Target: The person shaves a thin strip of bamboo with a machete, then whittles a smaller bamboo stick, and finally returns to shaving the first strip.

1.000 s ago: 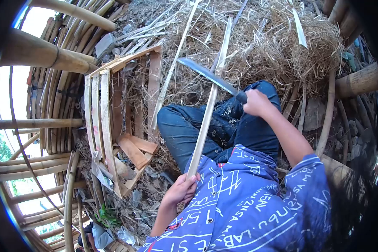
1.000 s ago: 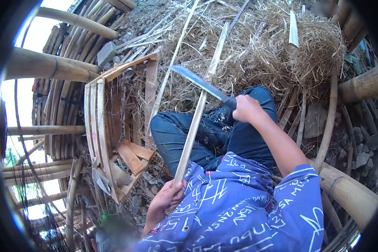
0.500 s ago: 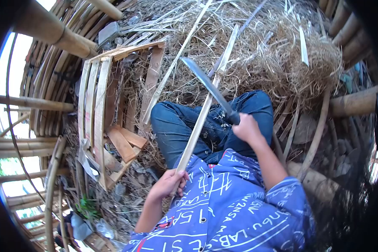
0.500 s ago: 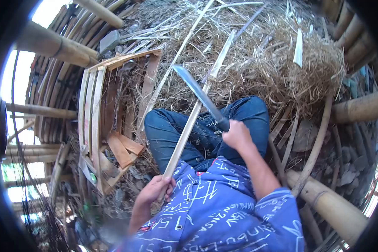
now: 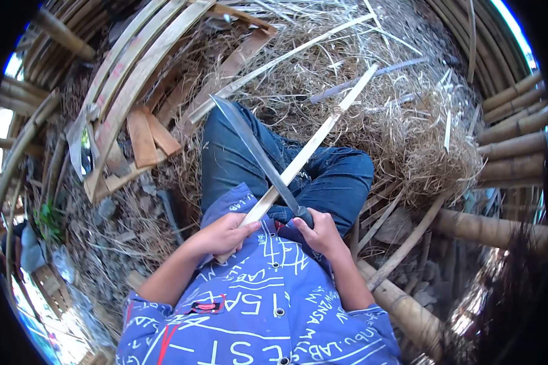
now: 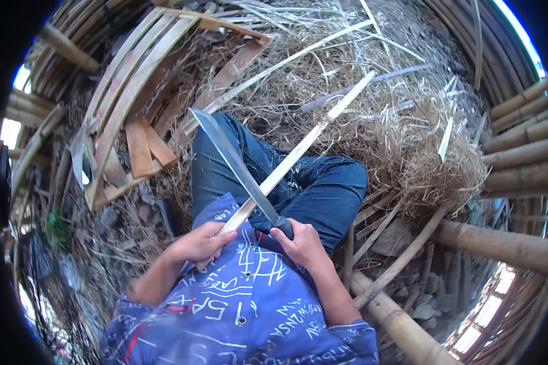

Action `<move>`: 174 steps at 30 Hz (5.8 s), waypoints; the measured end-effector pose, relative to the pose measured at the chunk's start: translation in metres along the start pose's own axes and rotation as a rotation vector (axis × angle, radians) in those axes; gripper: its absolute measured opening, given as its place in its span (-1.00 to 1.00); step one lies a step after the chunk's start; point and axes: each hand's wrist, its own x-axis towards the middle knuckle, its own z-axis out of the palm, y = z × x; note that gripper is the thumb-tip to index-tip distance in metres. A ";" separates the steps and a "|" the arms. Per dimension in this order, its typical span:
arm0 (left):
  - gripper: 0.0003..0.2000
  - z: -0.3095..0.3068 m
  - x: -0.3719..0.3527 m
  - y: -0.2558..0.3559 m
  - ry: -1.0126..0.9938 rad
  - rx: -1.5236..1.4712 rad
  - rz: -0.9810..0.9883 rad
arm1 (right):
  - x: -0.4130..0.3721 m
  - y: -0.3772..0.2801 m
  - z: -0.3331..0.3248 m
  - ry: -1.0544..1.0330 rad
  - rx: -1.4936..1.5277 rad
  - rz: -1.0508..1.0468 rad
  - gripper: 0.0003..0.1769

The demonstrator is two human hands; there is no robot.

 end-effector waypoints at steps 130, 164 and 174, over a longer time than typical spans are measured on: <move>-0.53 0.011 0.009 -0.021 0.045 0.010 0.063 | 0.039 0.089 -0.037 0.420 -0.263 0.159 -0.67; -0.71 0.019 0.003 -0.028 0.069 -0.017 0.104 | 0.053 0.067 -0.051 0.351 -0.590 0.127 -0.76; -0.74 0.015 0.016 -0.031 0.045 -0.104 0.112 | 0.096 0.112 -0.089 0.621 -0.756 0.237 -0.76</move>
